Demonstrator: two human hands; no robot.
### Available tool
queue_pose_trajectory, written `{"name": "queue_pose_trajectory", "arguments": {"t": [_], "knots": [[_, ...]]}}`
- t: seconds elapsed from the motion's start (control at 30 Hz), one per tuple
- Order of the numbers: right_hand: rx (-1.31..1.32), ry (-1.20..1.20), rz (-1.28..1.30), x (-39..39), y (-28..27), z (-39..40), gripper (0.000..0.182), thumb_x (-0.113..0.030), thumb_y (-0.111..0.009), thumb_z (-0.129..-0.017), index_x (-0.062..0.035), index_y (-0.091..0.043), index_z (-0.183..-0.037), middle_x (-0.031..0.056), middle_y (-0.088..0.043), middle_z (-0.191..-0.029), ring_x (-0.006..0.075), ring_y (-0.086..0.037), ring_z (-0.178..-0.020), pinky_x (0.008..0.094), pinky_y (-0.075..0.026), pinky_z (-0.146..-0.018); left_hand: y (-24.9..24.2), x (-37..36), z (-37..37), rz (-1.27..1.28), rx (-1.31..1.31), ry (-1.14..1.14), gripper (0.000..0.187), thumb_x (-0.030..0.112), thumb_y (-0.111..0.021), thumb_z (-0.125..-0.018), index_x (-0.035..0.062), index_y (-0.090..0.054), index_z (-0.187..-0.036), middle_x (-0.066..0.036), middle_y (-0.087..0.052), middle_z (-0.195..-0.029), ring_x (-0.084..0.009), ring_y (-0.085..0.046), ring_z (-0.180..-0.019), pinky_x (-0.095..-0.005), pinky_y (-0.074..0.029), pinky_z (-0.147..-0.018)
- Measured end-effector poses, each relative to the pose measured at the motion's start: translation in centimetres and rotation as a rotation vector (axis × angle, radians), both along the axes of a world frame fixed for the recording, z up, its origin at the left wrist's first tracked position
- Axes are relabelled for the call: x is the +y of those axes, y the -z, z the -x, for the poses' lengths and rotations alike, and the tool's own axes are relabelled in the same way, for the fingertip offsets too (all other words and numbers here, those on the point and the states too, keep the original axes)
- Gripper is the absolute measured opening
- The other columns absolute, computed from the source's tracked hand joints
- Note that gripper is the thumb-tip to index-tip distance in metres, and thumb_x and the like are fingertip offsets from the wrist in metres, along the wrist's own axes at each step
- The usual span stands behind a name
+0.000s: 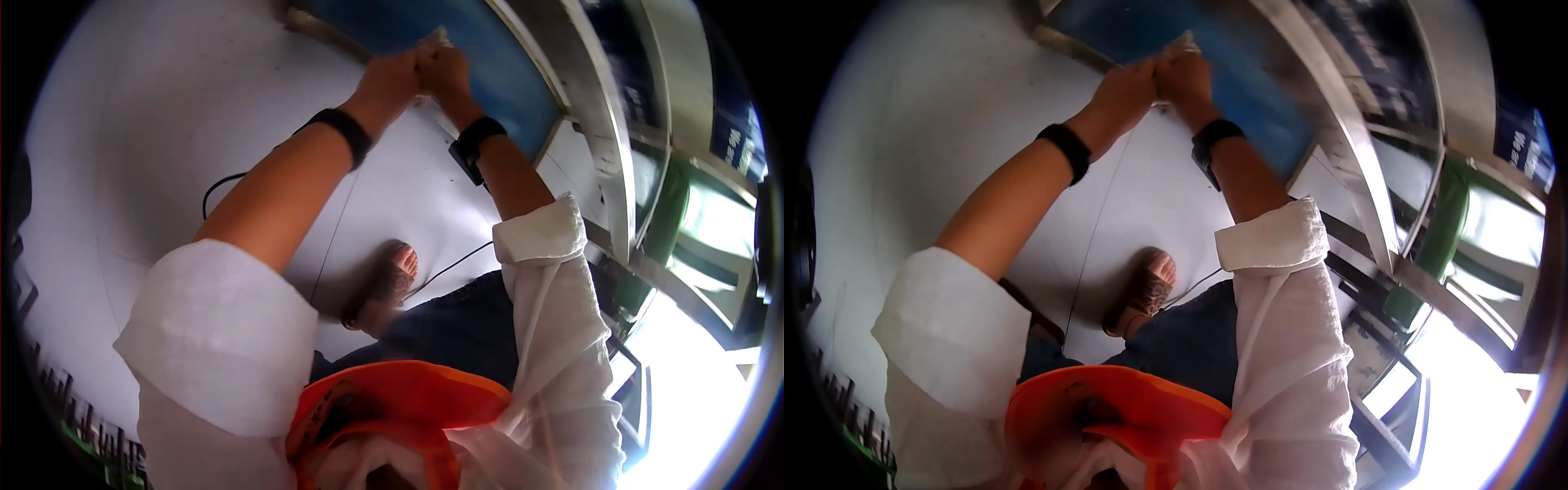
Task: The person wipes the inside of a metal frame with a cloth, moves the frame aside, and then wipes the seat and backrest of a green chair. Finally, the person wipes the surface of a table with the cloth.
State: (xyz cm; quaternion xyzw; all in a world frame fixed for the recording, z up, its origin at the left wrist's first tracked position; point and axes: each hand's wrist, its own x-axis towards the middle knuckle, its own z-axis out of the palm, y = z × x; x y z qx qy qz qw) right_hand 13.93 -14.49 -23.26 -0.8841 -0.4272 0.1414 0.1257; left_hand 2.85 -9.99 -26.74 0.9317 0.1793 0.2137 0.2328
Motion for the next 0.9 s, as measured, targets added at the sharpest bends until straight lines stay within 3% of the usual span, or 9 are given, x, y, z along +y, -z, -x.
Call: {"name": "queue_pose_trajectory", "arguments": {"t": [0.07,0.13,0.2,0.3,0.37,0.5,0.6,0.73,0.9], "knots": [[0.102,0.177,0.034,-2.0,-0.4,-0.3,0.030,-0.025,-0.052,-0.080,-0.0011,-0.066,-0.091,0.0225,-0.063,-0.082,0.0346,-0.063,-0.075,0.0380,-0.050,-0.069,-1.5,-0.9,0.2,-0.150,0.247,0.113,0.028,0.012,-0.064,-0.072,0.0004,-0.058,-0.096,-0.007,-0.051,-0.090,-0.0219,-0.057,-0.083,-0.0301,-0.050,-0.066],[0.305,0.330,-0.110,-5.4,-1.0,0.1,0.033,-0.025,-0.050,-0.082,-0.0033,-0.063,-0.103,0.0219,-0.063,-0.084,0.0337,-0.063,-0.074,0.0377,-0.050,-0.069,-1.5,-2.7,-0.5,-0.211,0.232,0.187,0.027,0.010,-0.062,-0.072,-0.0001,-0.058,-0.097,-0.006,-0.050,-0.092,-0.0197,-0.057,-0.082,-0.0283,-0.050,-0.062],[0.252,0.371,-0.088,-9.4,-0.3,0.2,0.034,-0.027,-0.047,-0.084,-0.0092,-0.061,-0.110,0.0215,-0.063,-0.083,0.0330,-0.063,-0.074,0.0371,-0.050,-0.068,0.6,-5.6,-1.5,-0.200,0.072,0.257,0.028,0.011,-0.062,-0.072,0.0013,-0.058,-0.098,-0.005,-0.050,-0.094,-0.0180,-0.056,-0.082,-0.0278,-0.049,-0.061],[0.190,0.472,0.028,-14.2,-0.8,1.1,0.034,-0.028,-0.048,-0.084,-0.0222,-0.058,-0.116,0.0182,-0.064,-0.083,0.0329,-0.062,-0.077,0.0384,-0.049,-0.071,-1.0,-9.2,-1.2,-0.282,0.125,0.394,0.021,0.011,-0.061,-0.072,0.0046,-0.063,-0.092,-0.004,-0.050,-0.096,-0.0171,-0.055,-0.086,-0.0265,-0.048,-0.064],[0.153,0.482,0.019,-16.2,-0.9,1.8,0.036,-0.027,-0.048,-0.083,-0.0221,-0.057,-0.118,0.0182,-0.064,-0.084,0.0330,-0.062,-0.078,0.0391,-0.049,-0.071,-1.9,-11.1,-0.8,-0.340,0.191,0.471,0.015,0.012,-0.061,-0.071,0.0071,-0.066,-0.084,-0.004,-0.050,-0.097,-0.0166,-0.054,-0.087,-0.0261,-0.048,-0.066],[0.114,0.499,-0.024,-17.3,-0.7,2.1,0.037,-0.026,-0.049,-0.082,-0.0179,-0.056,-0.117,0.0186,-0.063,-0.086,0.0345,-0.061,-0.080,0.0412,-0.048,-0.071,-2.1,-12.0,-1.1,-0.369,0.243,0.549,0.018,0.010,-0.062,-0.070,0.0054,-0.065,-0.087,-0.005,-0.050,-0.096,-0.0165,-0.055,-0.087,-0.0262,-0.049,-0.065],[0.043,0.469,-0.107,-16.5,0.5,0.9,0.030,-0.025,-0.049,-0.081,-0.0124,-0.059,-0.107,0.0195,-0.063,-0.084,0.0362,-0.060,-0.080,0.0420,-0.048,-0.070,-1.9,-11.5,-1.8,-0.344,0.296,0.506,0.020,0.008,-0.063,-0.069,0.0029,-0.063,-0.088,-0.006,-0.050,-0.094,-0.0170,-0.057,-0.083,-0.0254,-0.051,-0.064],[0.014,0.393,-0.209,-13.1,1.5,-1.4,0.023,-0.025,-0.049,-0.081,-0.0070,-0.058,-0.093,0.0207,-0.062,-0.082,0.0384,-0.060,-0.079,0.0436,-0.047,-0.070,-1.7,-9.1,-2.9,-0.324,0.179,0.323,0.017,0.006,-0.063,-0.069,0.0016,-0.061,-0.085,-0.007,-0.051,-0.091,-0.0181,-0.060,-0.077,-0.0251,-0.052,-0.059],[0.056,0.354,-0.138,-5.3,1.7,-2.5,0.032,-0.028,-0.054,-0.078,-0.0110,-0.052,-0.105,0.0192,-0.063,-0.089,0.0389,-0.060,-0.083,0.0436,-0.047,-0.075,-1.0,-4.2,-3.0,-0.416,0.310,0.076,0.013,0.005,-0.060,-0.073,0.0013,-0.058,-0.086,-0.009,-0.051,-0.090,-0.0205,-0.061,-0.076,-0.0284,-0.053,-0.057]]}}
